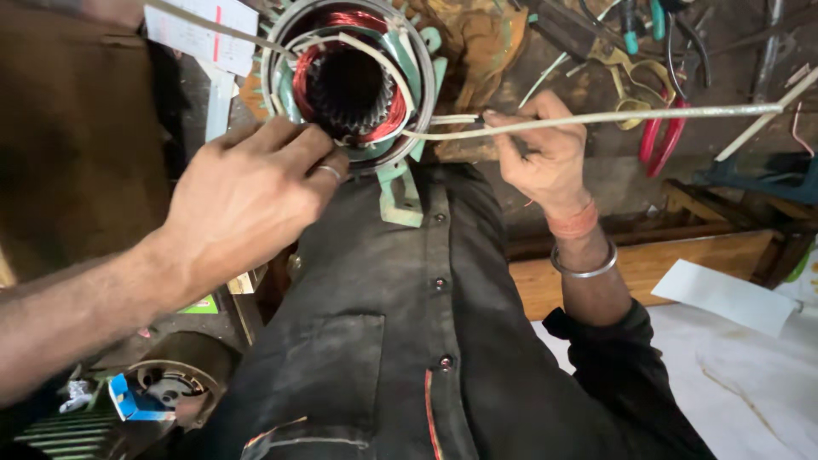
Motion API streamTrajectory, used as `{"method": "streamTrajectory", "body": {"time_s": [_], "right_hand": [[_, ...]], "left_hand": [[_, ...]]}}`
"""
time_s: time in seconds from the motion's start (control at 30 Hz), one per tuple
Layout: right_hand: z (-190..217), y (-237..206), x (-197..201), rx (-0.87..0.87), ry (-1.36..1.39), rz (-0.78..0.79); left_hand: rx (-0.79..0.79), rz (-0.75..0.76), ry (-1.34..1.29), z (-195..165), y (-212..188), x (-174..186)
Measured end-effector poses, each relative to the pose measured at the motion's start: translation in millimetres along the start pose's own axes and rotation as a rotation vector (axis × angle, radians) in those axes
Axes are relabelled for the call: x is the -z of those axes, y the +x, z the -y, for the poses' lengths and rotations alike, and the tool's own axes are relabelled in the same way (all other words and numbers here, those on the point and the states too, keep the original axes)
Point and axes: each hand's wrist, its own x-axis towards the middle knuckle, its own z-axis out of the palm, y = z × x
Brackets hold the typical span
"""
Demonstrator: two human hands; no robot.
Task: The person repairs an electrical motor by stripping wire insulation, inserting wires into the stator slots, and securing them with electrical tape. They use pliers to strip the wires and tape to insulate the connections.
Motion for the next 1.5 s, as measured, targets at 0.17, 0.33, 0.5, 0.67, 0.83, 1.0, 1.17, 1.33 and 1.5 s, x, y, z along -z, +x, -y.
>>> {"method": "streamTrajectory", "body": {"time_s": [0.17, 0.33, 0.5, 0.67, 0.83, 1.0, 1.17, 1.33, 1.5], "right_hand": [[-2.1, 2.3, -9.3, 0.041, -0.132, -0.029], [-2.1, 4.9, -13.8, 0.045, -0.105, -0.073], [-1.2, -2.3, -9.9, 0.016, -0.049, -0.042], [-1.1, 3.5, -14.5, 0.033, -0.098, -0.07], [20.9, 17.5, -10.3, 0.1, -0.162, -0.046], [74.8, 8.8, 21.0, 0.139, -0.272, 0.022], [161.6, 22.8, 43.5, 0.242, 0.102, 0.121], [241.0, 84.0, 52.3, 0.879, -0.119, 0.313], [260.1, 110.3, 33.9, 0.503, -0.705, 0.095]], "left_hand": [[0.001, 0.028, 0.059, 4.6, 7.7, -6.9], [-0.246, -0.064, 0.002, 28.1, 7.2, -13.7], [-0.34, -0.052, -0.097, 46.4, 3.1, -21.5], [-0.335, 0.031, -0.133, 52.1, 5.9, -31.6], [-0.446, -0.177, -0.178, 67.4, 3.8, -40.5], [-0.257, -0.393, -0.404, 68.8, -13.4, -39.8], [0.079, -0.665, -0.598, 68.5, -16.6, -18.5], [-0.044, -0.673, -0.773, 53.8, 19.0, -20.1], [-0.183, -0.555, -0.899, 73.6, 13.1, -26.1]]}}
